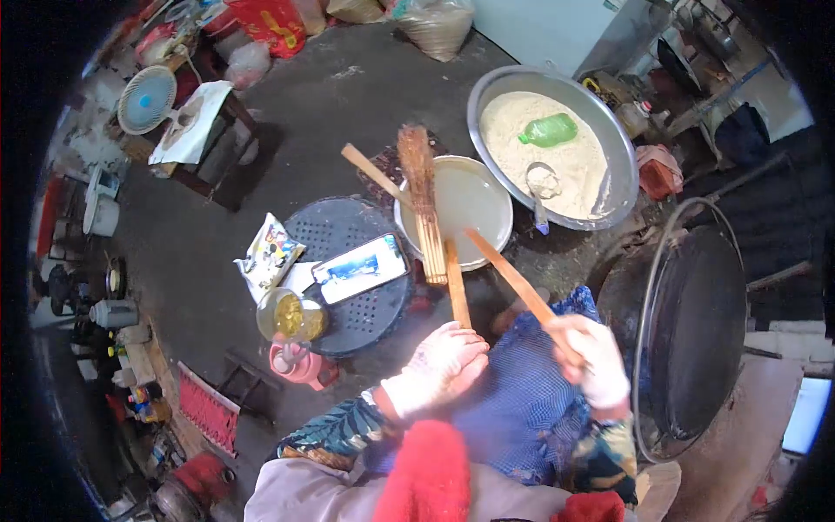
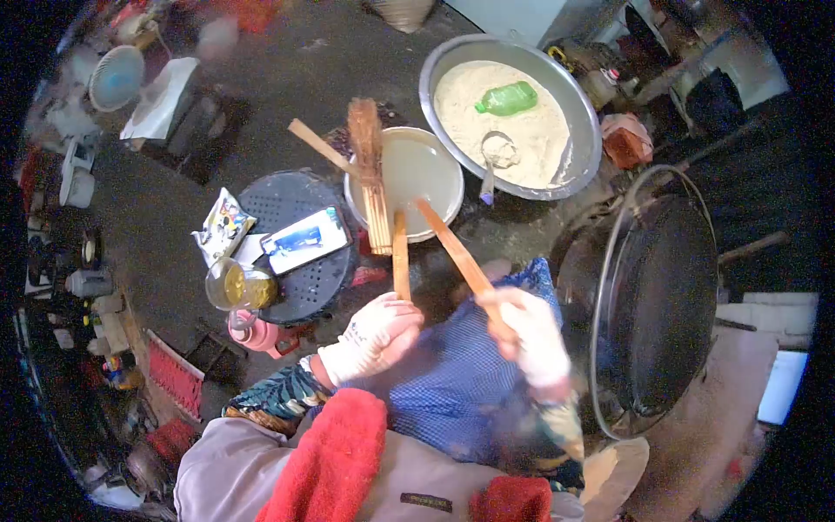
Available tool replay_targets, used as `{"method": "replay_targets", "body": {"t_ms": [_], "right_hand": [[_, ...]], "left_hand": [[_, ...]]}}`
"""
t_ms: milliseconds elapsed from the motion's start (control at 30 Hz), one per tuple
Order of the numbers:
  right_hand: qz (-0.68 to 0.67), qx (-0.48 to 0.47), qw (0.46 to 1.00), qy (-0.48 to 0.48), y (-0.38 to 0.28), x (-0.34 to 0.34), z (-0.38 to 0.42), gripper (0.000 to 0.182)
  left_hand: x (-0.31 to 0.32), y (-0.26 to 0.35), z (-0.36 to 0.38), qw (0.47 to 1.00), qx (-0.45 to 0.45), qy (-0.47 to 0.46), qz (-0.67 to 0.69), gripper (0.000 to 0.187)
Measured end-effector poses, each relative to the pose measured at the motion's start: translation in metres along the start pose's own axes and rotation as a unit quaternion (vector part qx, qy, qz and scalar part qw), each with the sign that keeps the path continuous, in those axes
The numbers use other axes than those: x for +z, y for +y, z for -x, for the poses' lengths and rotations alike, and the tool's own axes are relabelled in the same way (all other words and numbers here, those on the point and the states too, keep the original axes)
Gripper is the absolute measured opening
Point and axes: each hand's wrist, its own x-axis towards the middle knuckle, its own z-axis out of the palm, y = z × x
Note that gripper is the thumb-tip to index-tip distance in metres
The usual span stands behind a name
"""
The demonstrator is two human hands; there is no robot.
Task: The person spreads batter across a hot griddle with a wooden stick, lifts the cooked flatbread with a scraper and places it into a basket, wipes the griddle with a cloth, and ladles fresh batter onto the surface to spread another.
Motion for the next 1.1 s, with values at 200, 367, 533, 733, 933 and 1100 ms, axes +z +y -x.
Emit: {"method": "replay_targets", "body": {"t_ms": [200, 367, 533, 733, 933, 1100], "right_hand": [[-0.043, -0.014, 0.994, 0.103, 0.011, -0.051, 0.121, 0.042], [-0.178, 0.131, 0.975, 0.019, 0.063, -0.047, 0.112, 0.046], [-0.129, 0.059, 0.981, 0.13, 0.08, -0.012, 0.047, 0.025], [-0.205, -0.03, 0.905, 0.372, 0.121, -0.033, 0.035, 0.013], [-0.223, -0.052, 0.886, 0.404, 0.128, -0.048, 0.018, 0.017], [-0.213, -0.045, 0.9, 0.379, 0.128, -0.052, 0.017, 0.013]], "left_hand": [[0.0, -0.003, -0.042, 0.997, -0.073, 0.035, 0.012, 0.015], [0.032, -0.042, -0.096, 0.859, -0.386, 0.152, 0.302, 0.034], [0.062, -0.098, -0.205, 0.684, -0.439, 0.032, 0.582, 0.041], [0.114, -0.17, -0.26, 0.794, -0.422, -0.182, 0.399, 0.02], [0.093, -0.119, -0.241, 0.702, -0.475, -0.087, 0.524, 0.008], [0.115, -0.131, -0.293, 0.842, -0.381, -0.169, 0.343, 0.03]]}}
